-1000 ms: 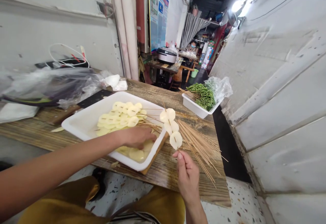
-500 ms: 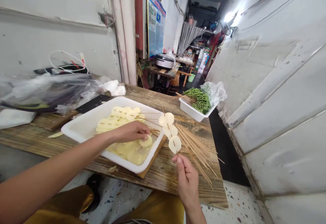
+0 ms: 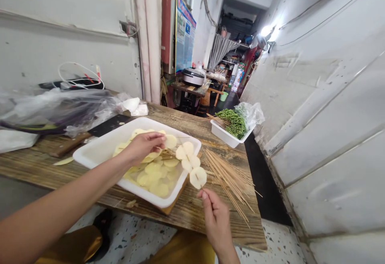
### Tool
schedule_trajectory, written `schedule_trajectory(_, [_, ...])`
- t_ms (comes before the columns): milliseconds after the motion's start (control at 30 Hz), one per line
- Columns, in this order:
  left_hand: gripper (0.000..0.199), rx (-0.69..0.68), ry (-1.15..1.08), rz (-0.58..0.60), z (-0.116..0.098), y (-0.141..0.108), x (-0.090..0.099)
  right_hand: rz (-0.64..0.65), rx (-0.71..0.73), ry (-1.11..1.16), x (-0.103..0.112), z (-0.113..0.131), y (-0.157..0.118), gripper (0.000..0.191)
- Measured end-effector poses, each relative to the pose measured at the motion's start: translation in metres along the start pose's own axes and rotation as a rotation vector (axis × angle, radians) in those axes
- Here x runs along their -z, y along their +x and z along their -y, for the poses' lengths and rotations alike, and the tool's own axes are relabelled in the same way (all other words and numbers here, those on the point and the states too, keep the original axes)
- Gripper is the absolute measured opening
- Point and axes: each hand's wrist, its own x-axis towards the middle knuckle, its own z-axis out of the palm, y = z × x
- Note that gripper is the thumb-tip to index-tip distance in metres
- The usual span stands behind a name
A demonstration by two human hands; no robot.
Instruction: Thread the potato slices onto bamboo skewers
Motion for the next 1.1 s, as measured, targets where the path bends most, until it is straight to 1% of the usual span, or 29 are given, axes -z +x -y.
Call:
schedule_trajectory(67, [0.038,-0.112,-0.004,-0.196,0.001,0.002,0.001,0.093,0.011,-0.008,-0.002,0.002,-0.001,0.026])
schedule_trajectory(100, [0.038,-0.146,0.011,-0.254,0.002,0.003,0.002,0.126,0.016,-0.017,-0.003,0.002,-0.001,0.026])
schedule_trajectory(133, [0.037,-0.171,0.028,-0.284,0.002,0.004,0.002,0.140,0.020,-0.028,-0.005,0.003,-0.001,0.027])
schedule_trajectory(167, [0.036,-0.190,0.042,-0.292,0.003,0.004,0.003,0.146,0.026,-0.038,-0.007,0.003,-0.001,0.027])
schedule_trajectory(267, [0.033,-0.212,0.068,-0.270,0.006,0.004,0.003,0.138,0.043,-0.058,-0.010,0.004,0.001,0.027])
schedule_trajectory(500, [0.031,-0.203,0.055,-0.244,0.008,0.003,0.001,0.131,0.046,-0.065,-0.011,0.007,0.001,0.028])
schedule_trajectory(567, [0.030,-0.214,0.079,-0.239,0.006,0.002,0.001,0.132,0.038,-0.053,-0.011,0.008,0.002,0.028])
schedule_trajectory(633, [0.030,-0.196,0.136,-0.228,0.004,-0.001,0.001,0.127,0.023,-0.047,-0.008,0.008,0.002,0.029])
schedule_trajectory(667, [0.029,-0.172,0.179,-0.193,0.003,-0.003,0.001,0.119,0.012,-0.049,-0.005,0.008,0.003,0.029])
schedule_trajectory(700, [0.028,-0.147,0.231,-0.127,0.002,-0.006,0.001,0.102,-0.002,-0.057,-0.002,0.007,0.004,0.030])
schedule_trajectory(733, [0.026,-0.129,0.290,-0.018,0.001,-0.009,0.000,0.080,-0.018,-0.070,0.002,0.007,0.004,0.030])
schedule_trajectory(767, [0.023,-0.120,0.353,0.130,0.001,-0.011,0.000,0.056,-0.032,-0.086,0.006,0.006,0.005,0.031])
schedule_trajectory(833, [0.017,-0.116,0.491,0.488,0.003,-0.016,-0.001,0.019,-0.049,-0.115,0.012,0.005,0.006,0.031])
schedule_trajectory(867, [0.015,-0.120,0.570,0.643,0.005,-0.017,-0.002,0.010,-0.051,-0.121,0.014,0.005,0.006,0.031])
schedule_trajectory(900, [0.015,-0.132,0.658,0.740,0.008,-0.017,-0.003,0.008,-0.050,-0.121,0.015,0.005,0.007,0.031])
schedule_trajectory(933, [0.018,-0.161,0.754,0.770,0.012,-0.017,-0.004,0.009,-0.046,-0.114,0.015,0.005,0.007,0.031])
schedule_trajectory(967, [0.021,-0.207,0.850,0.742,0.016,-0.017,-0.006,0.012,-0.042,-0.106,0.014,0.004,0.007,0.031])
schedule_trajectory(1033, [0.026,-0.332,1.005,0.620,0.025,-0.015,-0.012,0.019,-0.037,-0.086,0.010,0.004,0.006,0.031])
schedule_trajectory(1067, [0.027,-0.373,1.049,0.589,0.029,-0.014,-0.015,0.022,-0.037,-0.079,0.008,0.004,0.006,0.031])
schedule_trajectory(1100, [0.027,-0.382,1.048,0.583,0.032,-0.014,-0.019,0.025,-0.040,-0.073,0.007,0.004,0.006,0.030])
